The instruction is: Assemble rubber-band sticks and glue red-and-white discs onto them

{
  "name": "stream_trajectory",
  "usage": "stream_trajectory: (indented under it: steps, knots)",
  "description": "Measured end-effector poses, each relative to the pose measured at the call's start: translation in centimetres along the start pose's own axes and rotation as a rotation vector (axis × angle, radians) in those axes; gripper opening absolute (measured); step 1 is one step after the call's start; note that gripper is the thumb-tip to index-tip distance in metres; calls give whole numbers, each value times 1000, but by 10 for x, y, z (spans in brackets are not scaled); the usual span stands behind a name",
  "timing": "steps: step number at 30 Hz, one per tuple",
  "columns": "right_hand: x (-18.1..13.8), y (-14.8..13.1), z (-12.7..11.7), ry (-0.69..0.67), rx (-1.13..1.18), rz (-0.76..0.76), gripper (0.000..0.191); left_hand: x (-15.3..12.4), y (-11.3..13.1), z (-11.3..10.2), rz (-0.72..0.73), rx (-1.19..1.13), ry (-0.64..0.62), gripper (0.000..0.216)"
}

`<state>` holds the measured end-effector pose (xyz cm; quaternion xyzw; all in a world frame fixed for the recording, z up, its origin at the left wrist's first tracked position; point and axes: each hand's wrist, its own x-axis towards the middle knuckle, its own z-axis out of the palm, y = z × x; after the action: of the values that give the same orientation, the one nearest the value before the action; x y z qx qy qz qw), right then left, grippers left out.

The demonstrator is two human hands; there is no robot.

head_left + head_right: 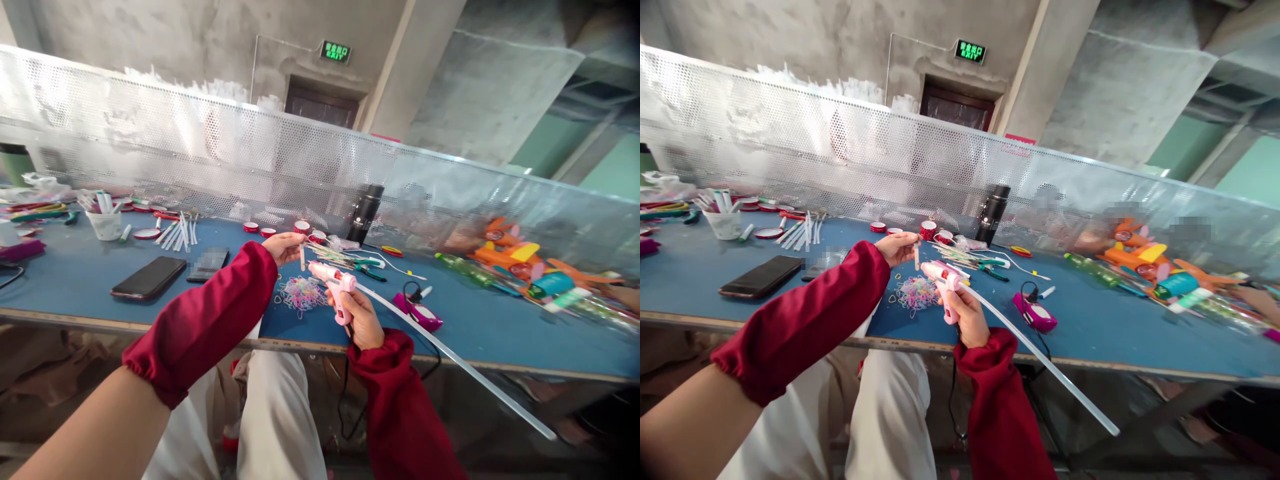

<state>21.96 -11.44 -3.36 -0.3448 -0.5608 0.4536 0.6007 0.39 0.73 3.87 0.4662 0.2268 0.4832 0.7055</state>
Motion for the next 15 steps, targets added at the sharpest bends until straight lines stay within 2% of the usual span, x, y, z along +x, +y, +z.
stream_trajectory:
  steps: [7,15]
  knots:
    - [0,-1,1,4,11,5,37,-4,0,3,-28,10,-37,5]
    - [1,0,1,38,23,-5,37,1,-3,-5,-51,18,-86,8]
